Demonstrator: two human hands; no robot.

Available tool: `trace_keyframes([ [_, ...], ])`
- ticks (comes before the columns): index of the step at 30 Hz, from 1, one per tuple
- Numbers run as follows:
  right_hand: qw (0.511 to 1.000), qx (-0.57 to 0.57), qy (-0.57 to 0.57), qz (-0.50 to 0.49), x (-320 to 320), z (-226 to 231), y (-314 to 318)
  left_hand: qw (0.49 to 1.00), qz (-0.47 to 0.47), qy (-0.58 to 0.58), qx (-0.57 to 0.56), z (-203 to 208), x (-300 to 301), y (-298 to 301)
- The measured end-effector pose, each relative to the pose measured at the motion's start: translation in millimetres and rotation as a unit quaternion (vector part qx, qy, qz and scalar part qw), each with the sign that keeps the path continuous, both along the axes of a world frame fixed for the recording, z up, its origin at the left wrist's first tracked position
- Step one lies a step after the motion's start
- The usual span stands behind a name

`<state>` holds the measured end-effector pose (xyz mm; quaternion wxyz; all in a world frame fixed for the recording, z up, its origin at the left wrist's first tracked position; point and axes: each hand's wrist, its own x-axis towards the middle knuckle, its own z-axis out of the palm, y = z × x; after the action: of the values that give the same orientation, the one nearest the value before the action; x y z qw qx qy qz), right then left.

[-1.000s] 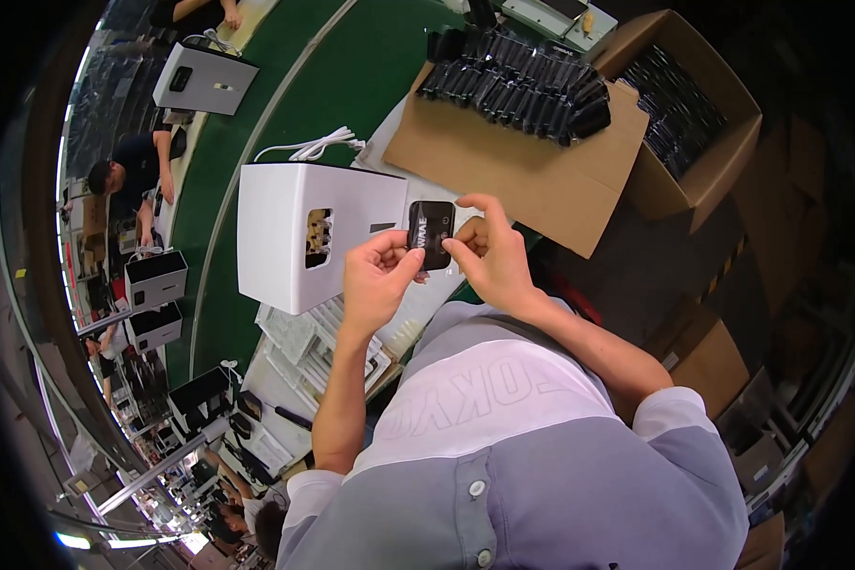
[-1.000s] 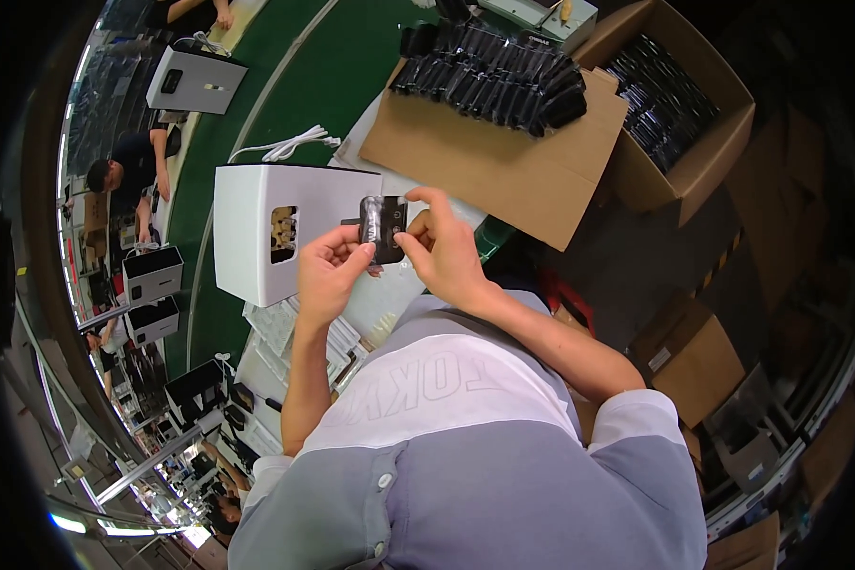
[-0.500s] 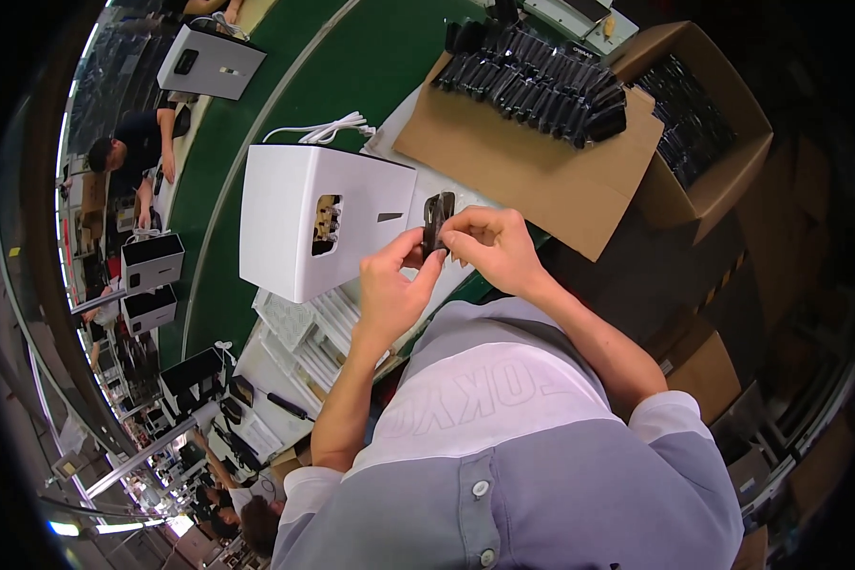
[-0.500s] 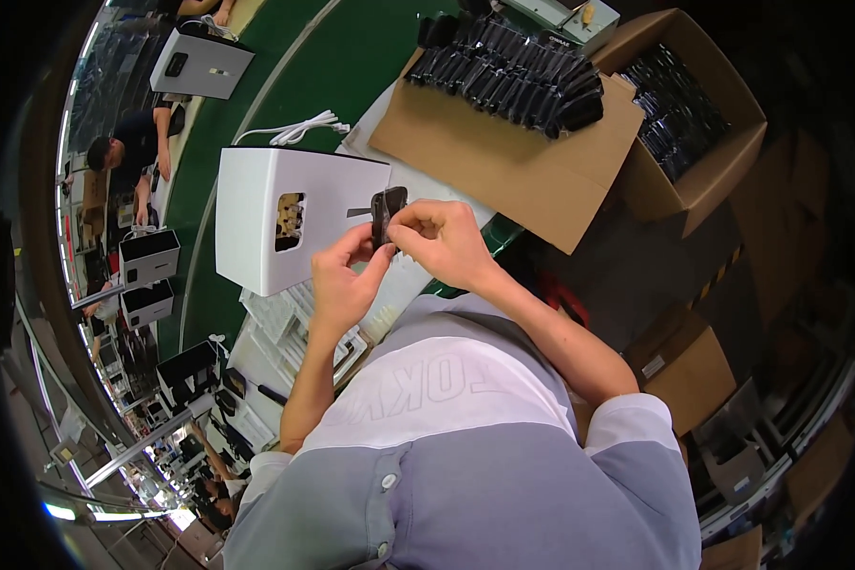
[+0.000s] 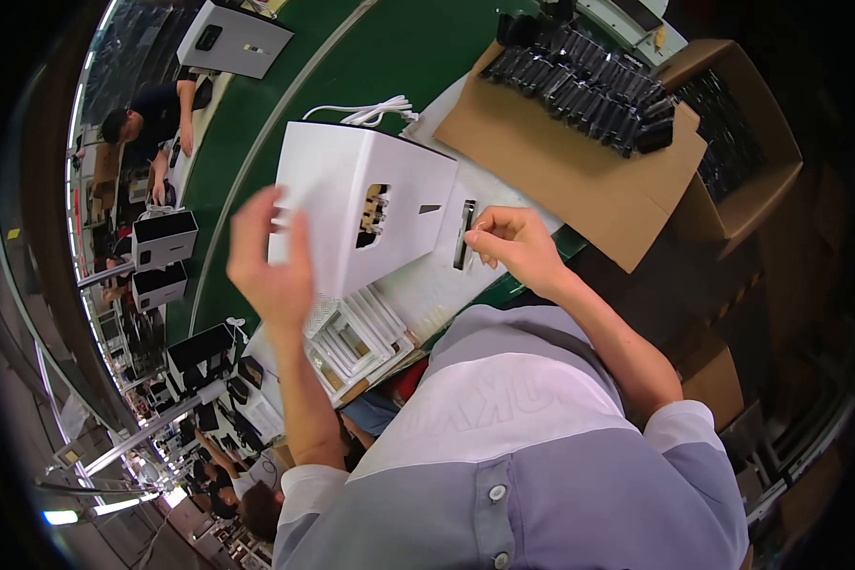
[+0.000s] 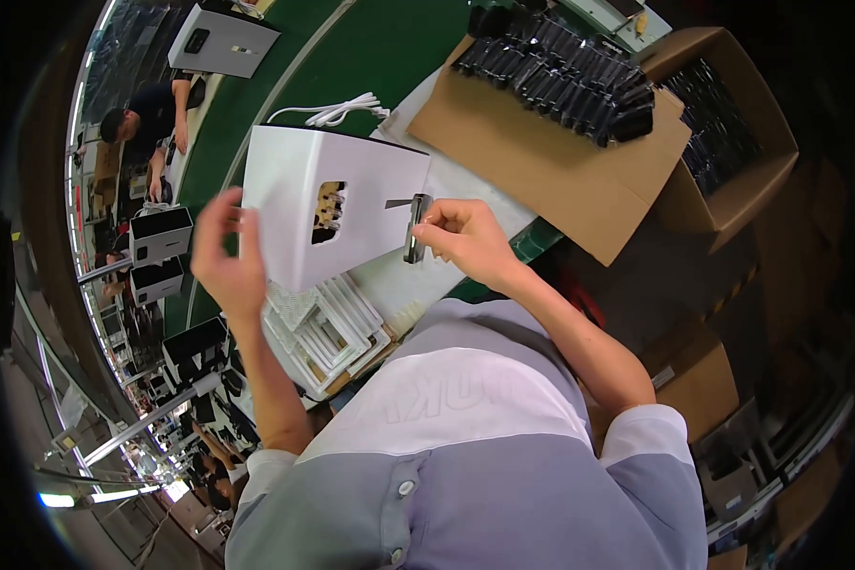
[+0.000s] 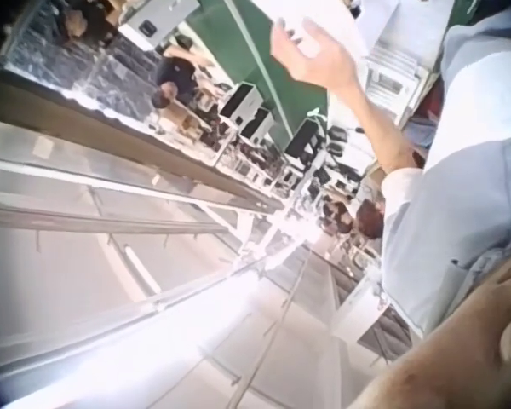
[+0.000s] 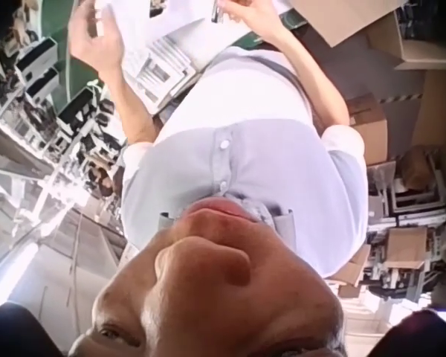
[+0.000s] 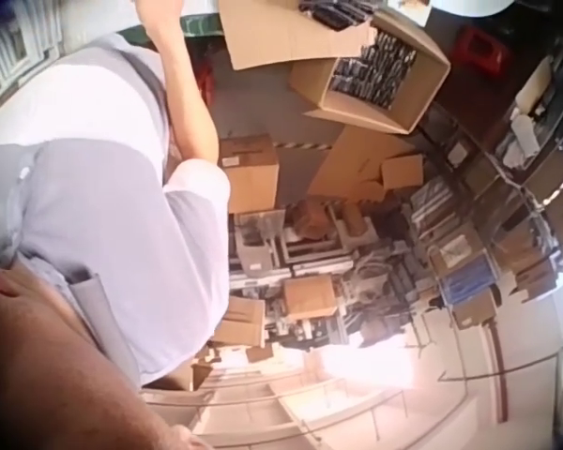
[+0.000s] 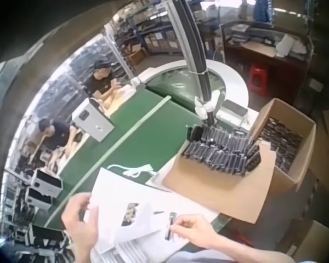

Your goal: Manually assemble components into a white electronic enclosure by inserting internal parts and fitting the rear panel.

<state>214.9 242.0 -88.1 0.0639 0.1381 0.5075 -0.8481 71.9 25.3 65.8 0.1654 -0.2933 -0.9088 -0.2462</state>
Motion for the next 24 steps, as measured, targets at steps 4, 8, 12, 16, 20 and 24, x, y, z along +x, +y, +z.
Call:
trace_keyframes([
  [4, 0.999, -0.044, 0.021, -0.008, -6.4, -5.8, -10.0, 0.985, 0.032, -0.164, -0.042, -20.4, -88.8, -63.7],
  [8, 0.999, -0.042, 0.009, -0.011, -11.4, -6.9, -15.9, 0.868, -0.05, -0.48, 0.119, -54.9, -113.1, -80.3],
  [12, 0.997, -0.072, 0.006, -0.024, -17.7, -6.9, -19.8, 0.828, -0.05, -0.528, 0.181, -59.5, -114.6, -77.2],
  [16, 0.997, -0.072, -0.002, -0.042, -27.0, -13.0, -19.5, 0.83, 0.023, -0.525, 0.187, -60.4, -82.1, -69.8],
  [20, 0.993, -0.11, -0.001, -0.037, -40.0, -10.8, -12.1, 0.795, 0.11, -0.511, 0.308, -62.9, -48.7, -70.1],
  [24, 0.995, -0.093, 0.028, -0.022, -54.0, -5.1, -8.7, 0.837, 0.109, -0.476, 0.245, -58.7, -59.7, -81.6],
])
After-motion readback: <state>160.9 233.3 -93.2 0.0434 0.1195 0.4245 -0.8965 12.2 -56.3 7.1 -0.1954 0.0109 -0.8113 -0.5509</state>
